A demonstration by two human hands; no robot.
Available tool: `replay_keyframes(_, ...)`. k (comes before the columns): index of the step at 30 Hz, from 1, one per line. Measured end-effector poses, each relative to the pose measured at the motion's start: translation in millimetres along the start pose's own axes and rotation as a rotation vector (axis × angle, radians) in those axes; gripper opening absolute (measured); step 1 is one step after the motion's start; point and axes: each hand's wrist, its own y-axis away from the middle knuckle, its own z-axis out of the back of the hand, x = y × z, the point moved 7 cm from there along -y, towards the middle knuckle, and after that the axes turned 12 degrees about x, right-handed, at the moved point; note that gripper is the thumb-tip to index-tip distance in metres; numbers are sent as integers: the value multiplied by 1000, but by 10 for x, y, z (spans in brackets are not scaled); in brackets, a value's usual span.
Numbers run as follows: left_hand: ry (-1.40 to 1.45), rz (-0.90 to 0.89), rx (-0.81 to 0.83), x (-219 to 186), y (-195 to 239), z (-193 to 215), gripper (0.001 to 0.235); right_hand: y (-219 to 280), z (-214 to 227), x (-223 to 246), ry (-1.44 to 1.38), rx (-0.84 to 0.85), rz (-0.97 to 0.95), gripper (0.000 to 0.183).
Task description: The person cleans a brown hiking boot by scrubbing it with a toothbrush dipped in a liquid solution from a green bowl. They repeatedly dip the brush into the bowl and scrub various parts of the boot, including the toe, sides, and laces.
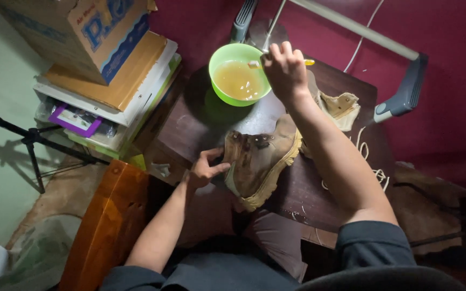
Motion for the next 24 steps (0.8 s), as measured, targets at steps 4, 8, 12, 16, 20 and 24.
replay_keyframes(4,90,-332,131,-533,176,-87,40,82,-141,265,-77,-69,-5,9)
replay_keyframes(8,66,-316,148,-556,211,-75,39,98,-198,376,-90,-97,53,13)
replay_keyframes(12,72,-287,115,-214,51,-68,58,5,-78,170,-68,-137,-32,14)
replay_keyframes(16,74,-130,36,-161,61,-55,70,54,-225,199,-161,26,-67,11)
replay_keyframes(20,107,-294,112,-461,161,-80,45,90,-205,-26,-149,27,-226,4)
replay_keyframes(24,33,96,8,-151,129,-16,90,187,-139,-288,-547,4,-467,17)
